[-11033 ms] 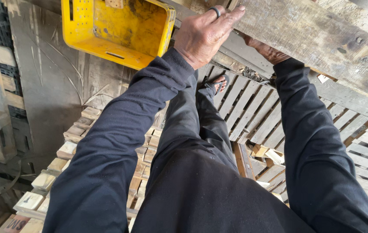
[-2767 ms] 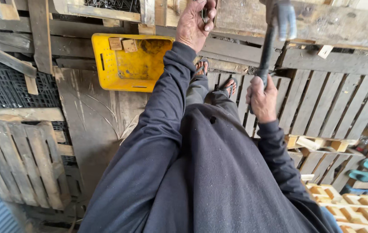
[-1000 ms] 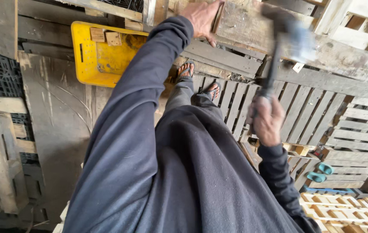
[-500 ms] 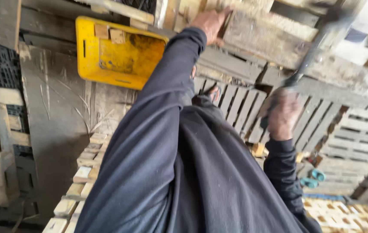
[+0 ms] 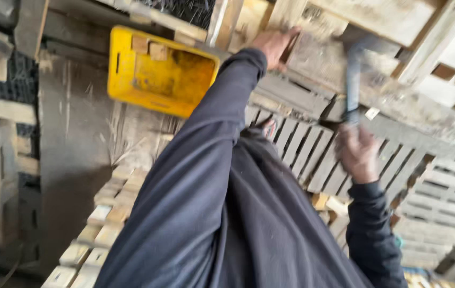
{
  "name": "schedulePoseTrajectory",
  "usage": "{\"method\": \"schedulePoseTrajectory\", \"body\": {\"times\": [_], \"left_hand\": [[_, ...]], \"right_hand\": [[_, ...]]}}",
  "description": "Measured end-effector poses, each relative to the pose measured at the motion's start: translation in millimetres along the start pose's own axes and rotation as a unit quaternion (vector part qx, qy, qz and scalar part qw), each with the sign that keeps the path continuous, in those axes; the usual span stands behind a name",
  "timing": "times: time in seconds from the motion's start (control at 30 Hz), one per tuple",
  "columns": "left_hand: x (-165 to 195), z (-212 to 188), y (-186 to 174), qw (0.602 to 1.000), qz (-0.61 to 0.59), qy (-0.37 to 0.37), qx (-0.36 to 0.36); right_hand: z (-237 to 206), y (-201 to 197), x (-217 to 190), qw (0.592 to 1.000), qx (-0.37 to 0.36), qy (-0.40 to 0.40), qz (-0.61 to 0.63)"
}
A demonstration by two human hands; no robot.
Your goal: The person repeatedly picks up small wooden blocks and nails, positions the blocks on a wooden pallet, and hammers nails into the blocks to secure them. The person occasionally adjusts the block position and retrieves additional nails from a yellow bin.
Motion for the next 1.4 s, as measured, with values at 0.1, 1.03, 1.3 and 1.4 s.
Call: {"method": "schedulePoseTrajectory", "body": {"times": [0.1,1.03,1.3,1.4], "left_hand": [[7,3,-4,0.999,-0.034,0.032,0.023],[-4,3,16,0.996,-0.016,-0.041,-0.083],[-5,-12,17,0.986,-0.091,-0.044,-0.130],[-3,-12,15,0.990,-0.085,-0.041,-0.109]], "right_hand": [[-37,-47,-68,0.962,0.058,-0.218,0.152],[11,49,14,0.997,-0.007,0.081,-0.004],[-60,-30,-124,0.877,0.111,-0.447,0.134],[-47,4,-99,0.874,0.124,-0.452,0.127]]}}
Point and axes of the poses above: each hand's wrist, its own z-axis towards the middle knuckle, its own y-axis out of the palm, x = y × z, the point moved 9 cm from there along z, towards the middle knuckle, and after that the axes turned 12 degrees about -x, right-handed, at the moved point
